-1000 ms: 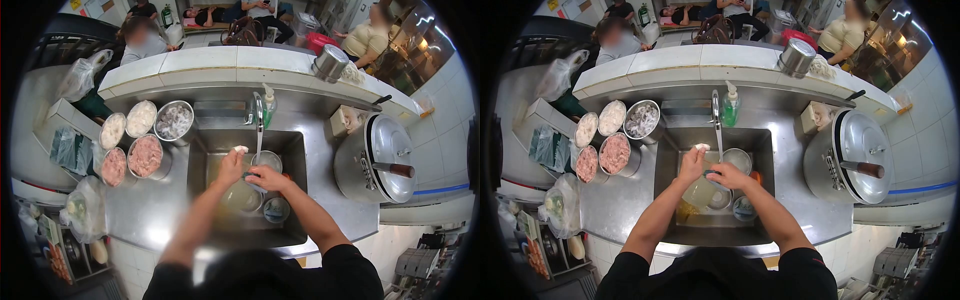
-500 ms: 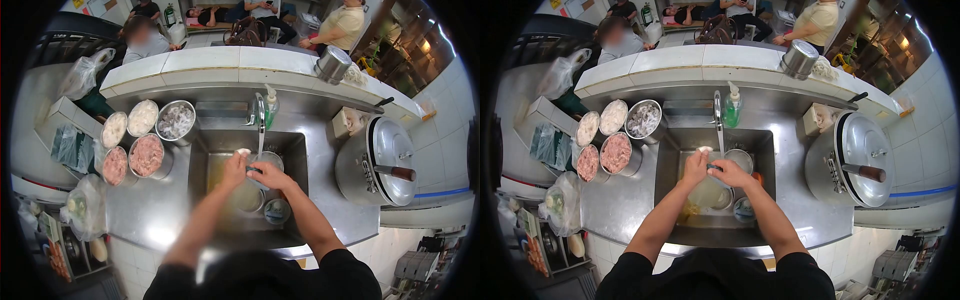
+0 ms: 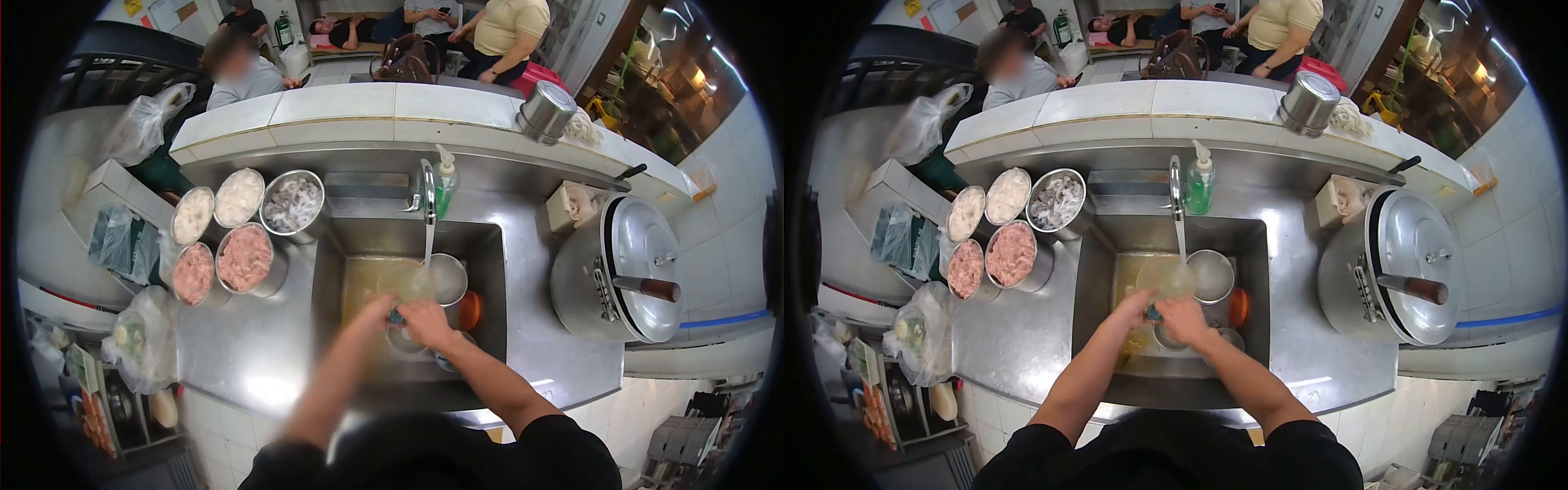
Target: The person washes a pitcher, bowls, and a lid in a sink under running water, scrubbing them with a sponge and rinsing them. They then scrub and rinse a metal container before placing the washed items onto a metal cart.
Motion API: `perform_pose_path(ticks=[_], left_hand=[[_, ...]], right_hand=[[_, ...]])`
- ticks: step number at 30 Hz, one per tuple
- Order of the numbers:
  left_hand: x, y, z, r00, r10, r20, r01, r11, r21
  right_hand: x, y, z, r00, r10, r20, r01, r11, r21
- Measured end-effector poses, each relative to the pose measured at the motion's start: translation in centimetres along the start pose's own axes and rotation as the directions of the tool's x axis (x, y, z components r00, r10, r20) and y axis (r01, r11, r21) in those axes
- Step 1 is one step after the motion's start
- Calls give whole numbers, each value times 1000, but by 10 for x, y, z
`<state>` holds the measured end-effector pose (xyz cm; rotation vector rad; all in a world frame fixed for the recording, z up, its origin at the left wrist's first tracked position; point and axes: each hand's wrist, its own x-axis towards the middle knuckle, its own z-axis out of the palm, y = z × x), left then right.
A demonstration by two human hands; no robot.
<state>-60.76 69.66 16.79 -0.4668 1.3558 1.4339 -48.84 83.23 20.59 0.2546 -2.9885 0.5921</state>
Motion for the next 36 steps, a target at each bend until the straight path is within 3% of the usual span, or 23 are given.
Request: perform_pose_path(ticks=[1, 3, 5, 8, 10, 12, 14, 15, 16, 18, 20, 21, 22, 23, 26, 27, 28, 30, 31, 32, 33, 34, 36], left_hand=[[11, -15, -7, 1000, 2, -5, -2, 1000, -3], [49, -44, -22, 911, 341, -233, -280, 924, 260], [-3, -22, -5, 919, 331, -216, -266, 923, 279], [-54, 4, 13, 934, 289, -210, -203, 913, 353], [-56, 6, 14, 939, 254, -234, -142, 902, 408], [-55, 5, 21, 889, 422, -179, -173, 670, 722], [-52, 7, 24, 874, 455, -169, -182, 629, 756], [-50, 6, 24, 861, 480, -166, -181, 596, 782], [-37, 4, 20, 857, 489, -163, -188, 591, 784], [-16, 1, 9, 852, 488, -188, -160, 585, 795], [-29, -3, 24, 786, 555, -274, -210, 656, 725], [-33, -5, 30, 716, 596, -363, -266, 714, 647], [-28, -8, 26, 715, 597, -363, -269, 715, 646], [-16, -13, 16, 777, 537, -330, -395, 822, 409], [-3, -25, -6, 871, 440, -218, -473, 872, -127], [-1, -28, -14, 903, 399, -160, -430, 820, -378], [4, -32, -23, 917, 383, -112, -390, 798, -460], [30, -53, -51, 933, 360, -14, -340, 867, -364], [44, -64, -63, 940, 341, 26, -320, 905, -280], [55, -70, -72, 950, 307, 51, -285, 924, -256], [46, -68, -69, 965, 253, 73, -221, 929, -298], [41, -69, -68, 976, 198, 94, -156, 928, -338], [38, -76, -72, 966, 93, 243, 34, 879, -475]], right_hand=[[-3, -4, 7, 999, -35, -6, 35, 998, -54], [-7, 1, -1, 991, -114, 65, 117, 992, -44], [-17, 18, -11, 975, -177, 131, 182, 983, -23], [-8, 54, -39, 933, -293, 208, 349, 881, -321], [13, 51, -55, 1000, -23, 0, 23, 973, -230], [38, 37, -43, 994, -79, -79, 57, 968, -246], [53, 39, -37, 977, -133, -167, 84, 959, -272], [56, 43, -36, 984, 175, -31, -177, 981, -83], [62, 45, -36, 888, 433, 154, -446, 893, 66], [58, 40, -27, 636, 751, 176, -770, 605, 201], [45, 68, 45, 460, 881, 105, -846, 400, 353], [36, 65, 39, 463, 881, 100, -844, 403, 354], [25, 56, 23, 442, 813, 378, -733, 85, 675], [14, 52, 11, 496, 632, 596, -532, -322, 783], [8, 56, -17, 536, 689, 487, -539, -165, 826], [7, 75, 21, 541, 831, 133, -585, 258, 769], [10, 79, 39, 529, 837, 137, -587, 245, 772], [24, 80, 55, 659, 629, -411, -253, 701, 666], [23, 80, 51, 648, 642, -410, -263, 694, 671], [22, 80, 40, 622, 781, -63, -244, 270, 931], [21, 79, 29, 611, 731, 304, -203, -226, 953], [15, 76, 17, 600, 739, 306, -199, -232, 952], [-5, 76, 1, 508, 635, 582, -606, -217, 766]])
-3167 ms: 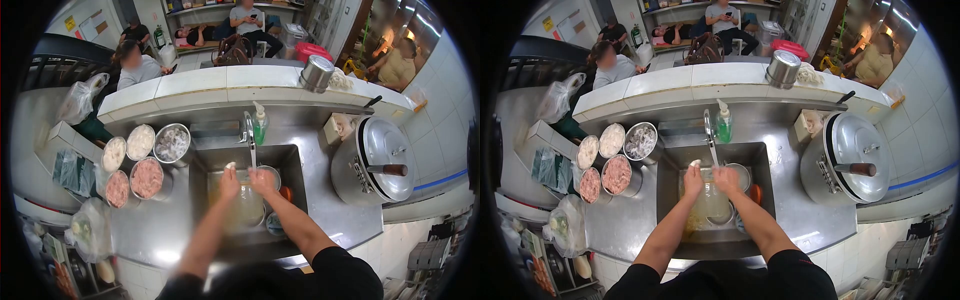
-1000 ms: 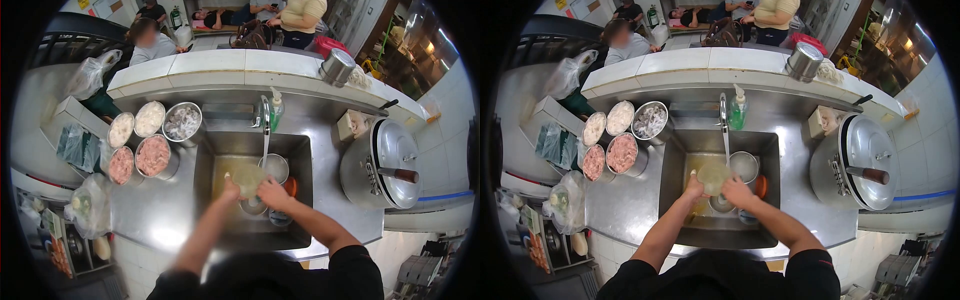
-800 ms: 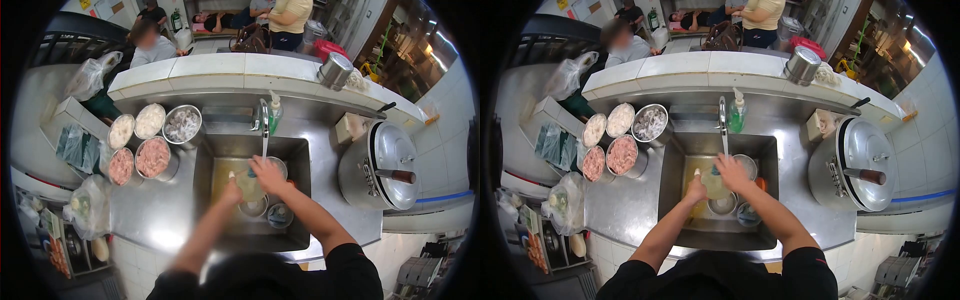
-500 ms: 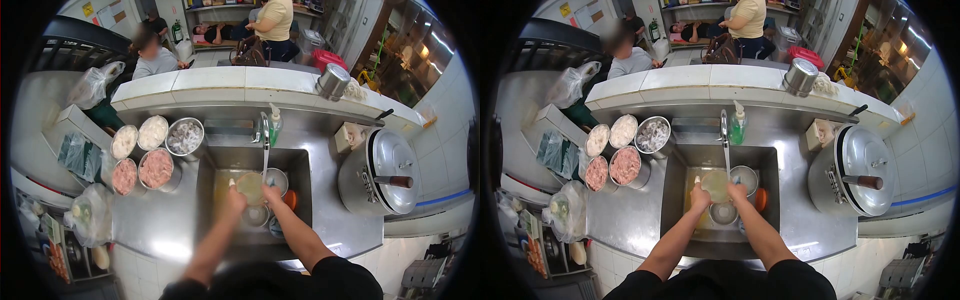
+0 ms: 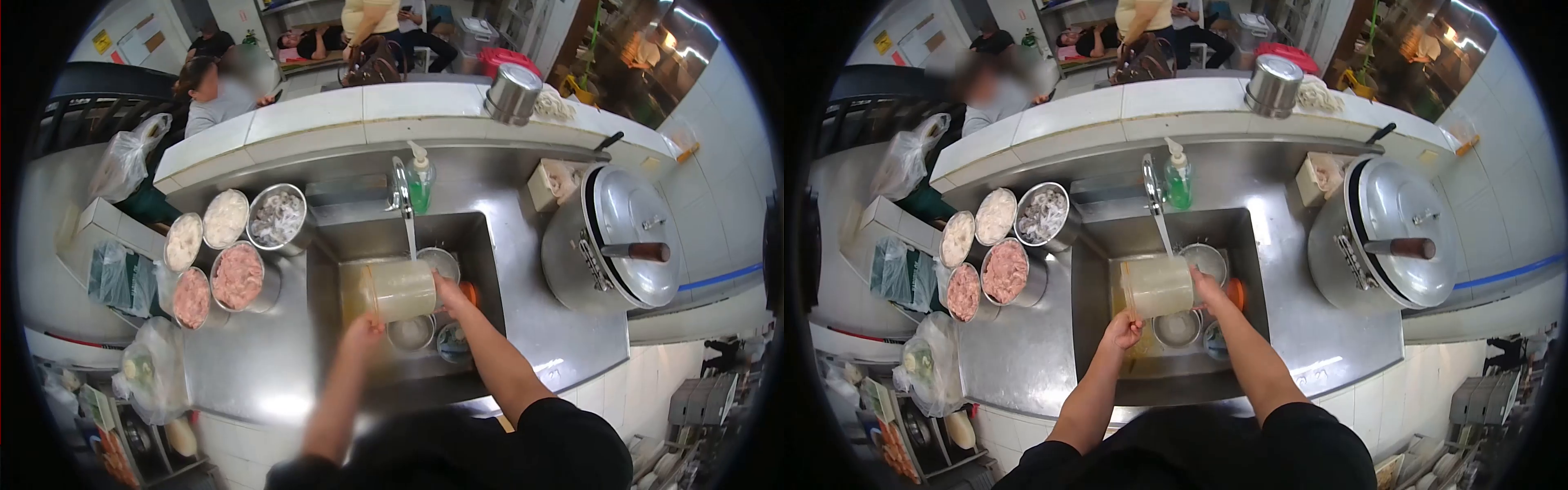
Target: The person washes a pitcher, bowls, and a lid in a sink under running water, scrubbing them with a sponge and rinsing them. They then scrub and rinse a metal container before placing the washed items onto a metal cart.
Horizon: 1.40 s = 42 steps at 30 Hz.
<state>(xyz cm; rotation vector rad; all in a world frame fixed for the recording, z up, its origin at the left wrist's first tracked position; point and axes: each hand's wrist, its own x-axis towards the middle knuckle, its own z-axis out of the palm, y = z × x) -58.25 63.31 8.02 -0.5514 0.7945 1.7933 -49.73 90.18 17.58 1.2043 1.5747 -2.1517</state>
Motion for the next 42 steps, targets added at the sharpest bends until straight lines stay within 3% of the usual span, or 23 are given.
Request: perform_pose_path(ticks=[4, 6, 8, 10, 11, 12, 13, 14, 16, 18, 21, 23, 26, 27, 29, 31, 34, 35, 36, 38, 40, 41, 42], left_hand=[[5, -49, -12, 999, 27, -28, -34, 949, -312], [-6, -68, -16, 982, 40, 185, 22, 945, -326], [-24, -72, 9, 980, 11, 197, 54, 945, -323], [-24, -69, 16, 990, 44, 132, 1, 946, -325], [-24, -64, 19, 993, 56, 107, -18, 946, -322], [-27, -53, 27, 999, 41, 23, -39, 995, -87], [-32, -43, 36, 996, 50, -69, -39, 988, 152], [-41, -38, 52, 994, 60, -88, -46, 986, 159], [-50, -34, 87, 931, 268, -247, -141, 889, 436], [-43, -24, 91, 918, 306, -251, -145, 850, 507], [-33, -17, 93, 903, 342, -260, -124, 788, 604], [-28, -16, 101, 900, 361, -245, -132, 761, 636], [-22, -14, 105, 890, 363, -276, -119, 769, 628], [-17, -19, 100, 862, 425, -275, -143, 726, 673], [-19, -25, 115, 839, 483, -251, -178, 680, 711], [-29, -33, 136, 834, 499, -237, -84, 538, 839], [-39, -47, 148, 818, 561, -126, -89, 340, 936], [-39, -49, 144, 816, 565, -119, -100, 341, 935], [-27, -53, 129, 795, 606, 0, -85, 112, 990], [-8, -57, 99, 771, 624, 128, -64, -123, 990], [-12, -50, 88, 534, 705, 466, -117, -484, 867], [-13, -47, 83, 528, 713, 461, -111, -480, 870], [-33, -34, 106, 546, 798, 256, -21, -292, 956]], right_hand=[[-19, 46, -45, 982, 130, -139, -97, 970, 224], [-16, 92, -71, 946, 292, -142, -288, 957, 46], [-8, 147, -76, 920, 282, -273, -307, 950, -55], [3, 186, -82, 953, -102, -284, -157, 638, -754], [3, 189, -81, 979, 13, -202, -176, 545, -820], [6, 195, -82, 981, 17, -196, -172, 551, -816], [8, 210, -80, 985, -126, -117, -63, 370, -927], [13, 227, -75, 968, -250, -4, 38, 162, -986], [37, 261, -75, 966, -254, -57, -6, 200, -980], [75, 277, -70, 960, -257, -109, -46, 241, -969], [109, 283, -74, 999, 42, 20, 12, 186, -982], [115, 263, -91, 972, 229, 52, 20, 138, -990], [-3, 112, -76, 958, 240, -159, -283, 680, -676], [-20, 97, -74, 967, 178, -183, -249, 811, -530], [-50, 76, -61, 980, -178, -87, 143, 938, -317], [-60, 49, -28, 855, -485, -184, 366, 815, -449], [-55, 12, 5, 706, -666, -240, 523, 719, -457], [-54, 2, 12, 545, -833, -100, 518, 427, -741], [-54, -6, 14, 394, -913, 107, 415, 72, -907], [-38, -15, 10, 481, -849, 219, 448, 24, -894], [-33, -23, 9, 556, -760, 337, 494, -24, -869], [-32, -26, 9, 596, -749, 288, 460, 24, -888], [-31, -31, 12, 630, -739, 239, 422, 68, -904]])
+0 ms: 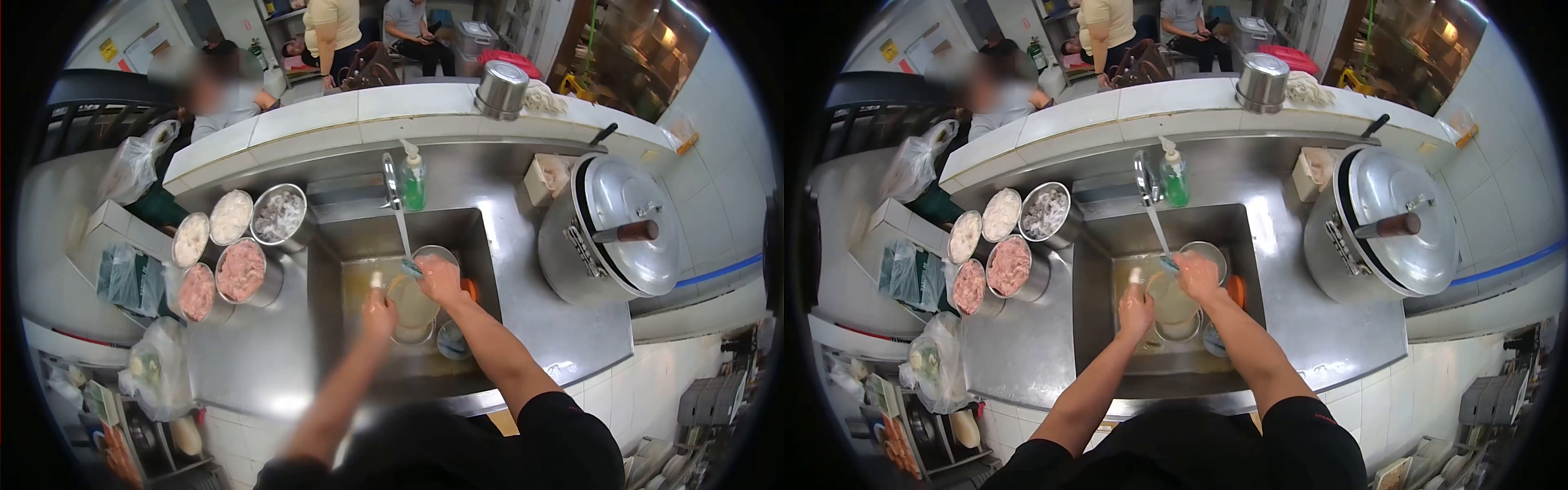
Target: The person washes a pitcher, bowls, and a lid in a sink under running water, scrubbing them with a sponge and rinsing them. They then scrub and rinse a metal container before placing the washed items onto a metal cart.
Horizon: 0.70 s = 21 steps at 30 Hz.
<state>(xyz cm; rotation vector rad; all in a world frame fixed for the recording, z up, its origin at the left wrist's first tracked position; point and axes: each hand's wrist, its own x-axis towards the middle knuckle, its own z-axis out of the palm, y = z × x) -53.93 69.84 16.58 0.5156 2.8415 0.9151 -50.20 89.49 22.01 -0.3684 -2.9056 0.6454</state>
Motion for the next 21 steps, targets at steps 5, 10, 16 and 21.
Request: perform_pose_path(ticks=[5, 10, 16, 21], left_hand=[[20, -5, -16, 794, -429, 431, 607, 514, -606], [31, -32, -22, 980, -151, 125, 192, 871, -452], [28, 11, -36, 978, -68, 197, 130, 937, -323], [26, -1, -16, 988, -38, 152, 76, 964, -255]], right_hand=[[-9, -28, 7, 936, 213, -279, -177, 973, 147], [-19, 2, -18, 955, 294, -38, -183, 685, 706], [-7, -6, -29, 943, -211, -258, 316, 811, 493], [-8, 16, -24, 963, -248, -107, 268, 830, 489]])
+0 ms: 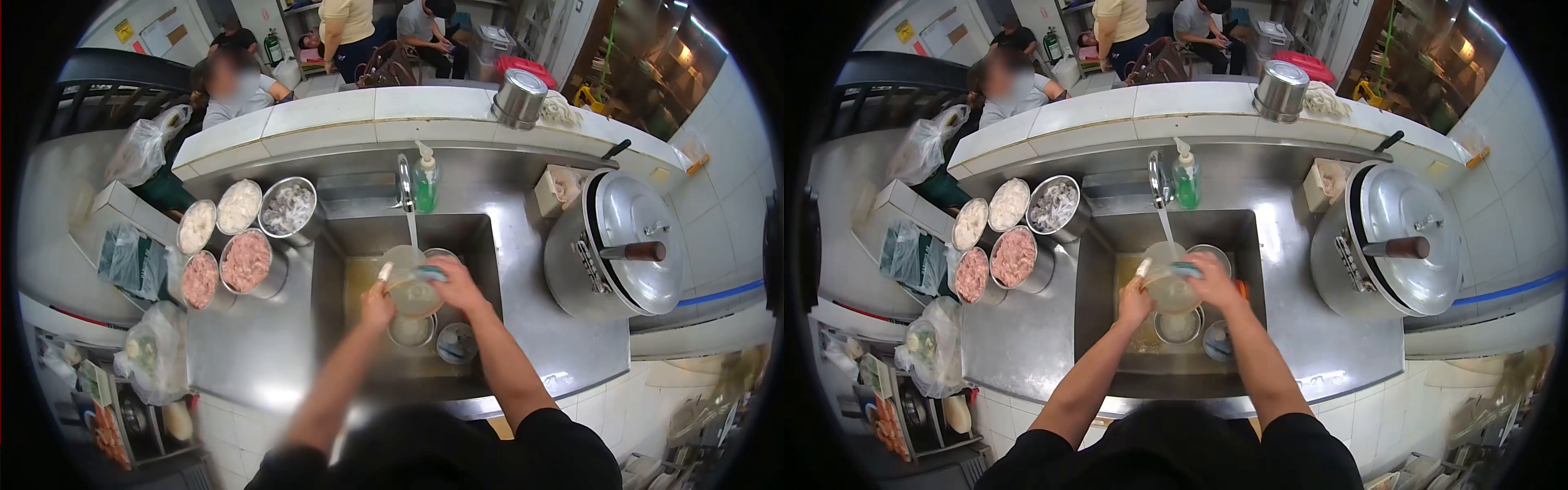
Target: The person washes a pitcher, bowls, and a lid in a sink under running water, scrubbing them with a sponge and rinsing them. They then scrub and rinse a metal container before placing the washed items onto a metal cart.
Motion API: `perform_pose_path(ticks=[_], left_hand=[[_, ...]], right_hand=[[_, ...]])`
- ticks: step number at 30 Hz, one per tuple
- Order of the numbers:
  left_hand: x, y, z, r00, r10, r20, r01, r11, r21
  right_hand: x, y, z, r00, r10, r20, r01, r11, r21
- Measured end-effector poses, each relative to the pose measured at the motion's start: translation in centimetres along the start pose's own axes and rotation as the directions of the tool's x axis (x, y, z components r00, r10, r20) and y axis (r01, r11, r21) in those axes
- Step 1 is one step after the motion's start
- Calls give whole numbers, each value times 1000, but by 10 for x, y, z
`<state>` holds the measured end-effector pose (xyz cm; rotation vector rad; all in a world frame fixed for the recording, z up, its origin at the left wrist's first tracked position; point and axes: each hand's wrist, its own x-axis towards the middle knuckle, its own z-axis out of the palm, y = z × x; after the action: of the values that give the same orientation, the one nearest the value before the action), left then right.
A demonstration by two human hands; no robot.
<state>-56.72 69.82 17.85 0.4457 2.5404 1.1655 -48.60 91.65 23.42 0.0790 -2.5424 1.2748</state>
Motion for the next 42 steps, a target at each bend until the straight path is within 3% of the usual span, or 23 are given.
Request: perform_pose_path(ticks=[1, 2, 5, 6, 11, 13, 18, 21, 23, 24, 25, 26, 27, 29, 33, 34, 35, 36, 37, 38, 39, 41, 42], left_hand=[[-2, 1, -2, 995, 47, -92, -52, 997, -51], [-3, 4, -4, 979, 89, -185, -108, 990, -96], [-7, 21, -2, 996, -8, -85, 9, 1000, 10], [-8, 28, -5, 997, -3, -83, 4, 1000, 10], [-8, 27, -24, 974, -163, -156, 121, 961, -250], [-5, 39, -29, 970, -158, -184, 113, 966, -231], [-2, 32, -21, 988, -108, -109, 102, 993, -57], [4, 27, -16, 989, -97, -115, 79, 985, -154], [9, 31, -24, 998, -56, -35, 61, 987, 148], [7, 44, -27, 998, -56, -35, 60, 987, 149], [2, 66, -30, 911, 328, -250, -219, 898, 382], [-6, 79, -30, 802, 517, -300, -328, 800, 503], [-13, 92, -30, 652, 680, -335, -376, 674, 636], [-31, 96, -30, 760, 638, 126, -597, 606, 526], [-12, 61, -23, 827, 503, 252, -562, 724, 400], [-11, 60, -29, 859, 491, 145, -512, 817, 265], [-11, 58, -35, 889, 455, 45, -457, 882, 118], [-5, 51, -35, 890, 452, 54, -455, 882, 122], [1, 41, -32, 966, 246, -73, -255, 953, -163], [4, 30, -28, 992, -5, -128, -53, 891, -450], [2, 33, -30, 993, -12, -115, -41, 895, -445], [-6, 58, -37, 961, -103, -255, 48, 976, -211], [-7, 68, -38, 951, -130, -282, 71, 976, -208]], right_hand=[[-6, 16, -7, 991, 112, -70, -105, 991, 86], [-10, 16, -10, 998, 61, -12, -58, 982, 178], [8, -32, 5, 995, -73, -71, 71, 997, -29], [14, -41, 1, 996, -92, -4, 92, 992, -86], [-9, 19, -10, 996, 62, -70, -58, 997, 49], [-4, -3, 5, 977, -8, -212, 23, 998, 66], [17, -25, 1, 992, -17, -128, 11, 999, -50], [20, -35, 0, 988, 28, -151, -51, 987, -153], [13, -13, 6, 897, 392, -206, -424, 894, -144], [15, -14, 7, 896, 392, -207, -424, 894, -143], [19, -16, 9, 833, 498, -241, -544, 817, -192], [23, -17, 8, 755, 593, -279, -652, 721, -235], [27, -13, 8, 755, 595, -277, -653, 720, -235], [34, -1, 10, 698, 633, -334, -710, 674, -206], [35, 8, 3, 738, 639, -217, -672, 725, -150], [33, 1, -6, 732, 646, -215, -678, 720, -147], [31, -5, -16, 696, 714, -78, -704, 700, 125], [30, -10, -23, 673, 736, 73, -701, 602, 383], [27, -8, -23, 666, 742, 79, -706, 592, 390], [20, -6, -22, 782, 622, 46, -583, 704, 405], [13, -4, -20, 875, 483, 7, -443, 796, 412], [6, -23, -11, 868, 496, 9, -449, 777, 441], [1, -27, -1, 938, 329, -112, -298, 927, 228]])
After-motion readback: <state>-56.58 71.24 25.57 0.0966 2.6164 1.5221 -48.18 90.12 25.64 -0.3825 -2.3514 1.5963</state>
